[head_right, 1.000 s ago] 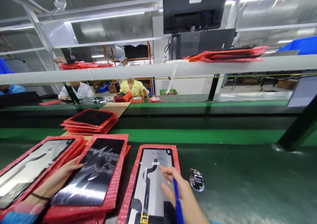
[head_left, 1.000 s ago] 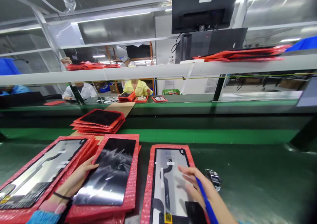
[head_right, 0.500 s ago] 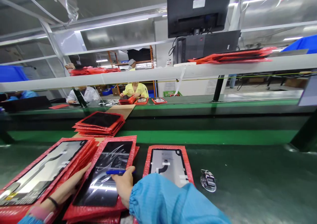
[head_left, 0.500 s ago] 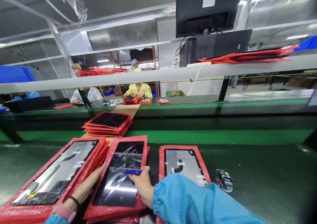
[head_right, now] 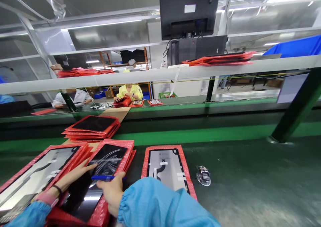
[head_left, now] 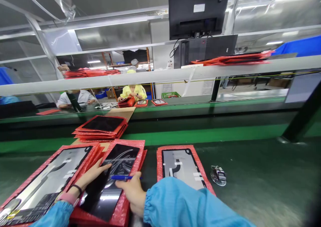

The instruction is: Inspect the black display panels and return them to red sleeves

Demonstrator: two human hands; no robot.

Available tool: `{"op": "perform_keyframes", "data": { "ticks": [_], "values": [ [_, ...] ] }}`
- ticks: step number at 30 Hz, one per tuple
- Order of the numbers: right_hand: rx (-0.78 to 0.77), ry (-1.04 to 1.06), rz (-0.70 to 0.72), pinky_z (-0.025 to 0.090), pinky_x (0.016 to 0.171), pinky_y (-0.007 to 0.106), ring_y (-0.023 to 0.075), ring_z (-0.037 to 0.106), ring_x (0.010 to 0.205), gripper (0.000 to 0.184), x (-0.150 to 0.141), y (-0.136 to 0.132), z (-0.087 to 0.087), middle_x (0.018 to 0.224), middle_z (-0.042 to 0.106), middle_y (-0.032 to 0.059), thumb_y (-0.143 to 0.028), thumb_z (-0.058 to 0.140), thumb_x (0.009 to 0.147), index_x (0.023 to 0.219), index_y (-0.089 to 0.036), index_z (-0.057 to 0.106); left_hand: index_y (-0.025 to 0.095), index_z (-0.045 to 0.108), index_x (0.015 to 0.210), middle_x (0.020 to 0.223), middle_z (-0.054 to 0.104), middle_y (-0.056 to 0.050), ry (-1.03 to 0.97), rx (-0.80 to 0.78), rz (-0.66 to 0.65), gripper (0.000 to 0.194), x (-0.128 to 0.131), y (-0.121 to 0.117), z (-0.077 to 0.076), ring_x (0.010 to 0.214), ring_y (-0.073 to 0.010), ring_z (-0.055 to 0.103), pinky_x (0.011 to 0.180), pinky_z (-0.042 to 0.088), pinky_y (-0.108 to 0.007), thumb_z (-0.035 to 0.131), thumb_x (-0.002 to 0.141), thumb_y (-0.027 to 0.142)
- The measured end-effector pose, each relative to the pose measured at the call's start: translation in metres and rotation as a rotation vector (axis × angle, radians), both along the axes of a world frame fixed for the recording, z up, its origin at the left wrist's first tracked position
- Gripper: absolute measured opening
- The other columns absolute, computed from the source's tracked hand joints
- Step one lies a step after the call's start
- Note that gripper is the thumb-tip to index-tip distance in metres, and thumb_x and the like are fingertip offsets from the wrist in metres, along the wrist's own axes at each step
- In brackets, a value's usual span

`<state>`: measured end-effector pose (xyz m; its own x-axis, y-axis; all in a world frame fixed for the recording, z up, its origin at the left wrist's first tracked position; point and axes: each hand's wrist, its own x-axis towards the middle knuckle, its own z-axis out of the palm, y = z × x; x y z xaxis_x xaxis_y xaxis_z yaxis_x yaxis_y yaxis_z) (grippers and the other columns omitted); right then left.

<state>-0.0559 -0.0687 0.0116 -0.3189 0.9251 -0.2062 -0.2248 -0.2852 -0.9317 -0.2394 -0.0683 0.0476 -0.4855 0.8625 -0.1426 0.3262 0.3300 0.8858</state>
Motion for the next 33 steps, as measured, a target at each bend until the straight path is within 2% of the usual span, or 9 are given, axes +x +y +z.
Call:
{"op": "perform_keyframes", "data": {
  "ticks": [5,8,11,12,15,18,22,26,33],
  "values": [
    [0.022,0.127,0.045,0.046,0.091,0.035,0.0229,0.066,0.100,0.045,0.084,0.020,0.046,0.084,0.069,-0.0007,-0.015,0.073,0.054,0.076,-0.026,0.036,0.018,0.048,0.122,0.150,0.034,-0.015,0.190,0.236,0.004,0.072,0.038,-0.002,0.012,0.145,-0.0318,0.013,0.116,0.005,-0.038,0.070,0.058,0.043],
    [0.081,0.200,0.087,0.048,0.091,0.033,0.0230,0.066,0.107,0.041,0.152,0.025,0.067,0.090,0.076,0.0050,-0.035,0.079,0.063,0.071,-0.024,0.041,0.021,0.052,0.117,0.138,0.048,-0.014,0.180,0.292,-0.103,0.056,0.094,-0.013,0.012,0.131,-0.0317,0.040,0.113,0.021,-0.038,0.066,0.068,0.044],
    [0.117,0.093,0.047,0.054,0.068,0.034,0.0236,0.074,0.070,0.040,0.212,0.028,0.064,0.071,0.078,0.0094,-0.057,0.064,0.077,0.072,-0.022,0.046,0.023,0.066,0.088,0.090,0.069,-0.009,0.026,0.195,-0.351,0.025,0.155,-0.021,0.001,0.086,-0.0277,0.064,0.080,0.049,-0.035,0.064,0.074,0.044],
    [0.140,0.054,0.093,0.053,0.062,0.032,0.0230,0.074,0.064,0.043,0.228,0.028,0.058,0.065,0.077,0.0101,-0.062,0.056,0.081,0.070,-0.022,0.045,0.023,0.067,0.085,0.085,0.069,-0.008,-0.043,0.163,-0.418,0.023,0.172,-0.022,-0.003,0.080,-0.0266,0.065,0.071,0.050,-0.034,0.063,0.075,0.043],
    [0.187,-0.123,0.106,0.045,0.046,0.025,0.0186,0.068,0.049,0.048,0.263,0.029,0.034,0.061,0.073,0.0047,-0.069,0.033,0.087,0.089,-0.022,0.047,0.018,0.067,0.093,0.077,0.068,-0.007,-0.209,0.081,-0.488,0.030,0.201,-0.014,-0.013,0.074,-0.0250,0.064,0.070,0.049,-0.035,0.069,0.068,0.035],
    [0.357,-0.368,0.067,0.039,0.046,0.023,0.0149,0.060,0.050,0.039,0.277,0.026,0.013,0.061,0.065,0.0003,-0.058,0.040,0.090,0.080,-0.022,0.050,0.015,0.065,0.097,0.073,0.067,-0.005,-0.354,-0.015,-0.463,0.040,0.205,0.000,-0.013,0.074,-0.0248,0.064,0.075,0.048,-0.037,0.072,0.060,0.027],
    [0.484,-0.520,0.002,0.033,0.052,0.025,0.0123,0.047,0.051,0.029,0.277,0.022,-0.003,0.052,0.049,-0.0046,-0.030,0.060,0.079,0.058,-0.022,0.043,0.014,0.064,0.099,0.104,0.067,-0.012,-0.545,-0.082,-0.405,0.041,0.201,0.009,-0.008,0.099,-0.0256,0.062,0.087,0.047,-0.035,0.070,0.060,0.022],
    [0.570,-0.630,-0.003,0.027,0.053,0.027,0.0115,0.037,0.051,0.035,0.272,0.021,-0.007,0.051,0.038,-0.0063,-0.023,0.060,0.074,0.052,-0.022,0.034,0.013,0.061,0.102,0.104,0.066,-0.012,-0.681,-0.117,-0.359,0.041,0.200,0.009,-0.008,0.093,-0.0223,0.063,0.087,0.048,-0.035,0.072,0.063,0.020],
    [0.598,-0.724,0.045,0.027,0.056,0.028,0.0137,0.042,0.055,0.031,0.271,0.019,-0.003,0.052,0.045,-0.0050,-0.022,0.061,0.073,0.053,-0.022,0.037,0.014,0.058,0.102,0.088,0.069,-0.005,-0.777,-0.133,-0.320,0.039,0.201,0.011,-0.006,0.077,-0.0159,0.065,0.079,0.049,-0.032,0.072,0.066,0.015]
  ]
}}
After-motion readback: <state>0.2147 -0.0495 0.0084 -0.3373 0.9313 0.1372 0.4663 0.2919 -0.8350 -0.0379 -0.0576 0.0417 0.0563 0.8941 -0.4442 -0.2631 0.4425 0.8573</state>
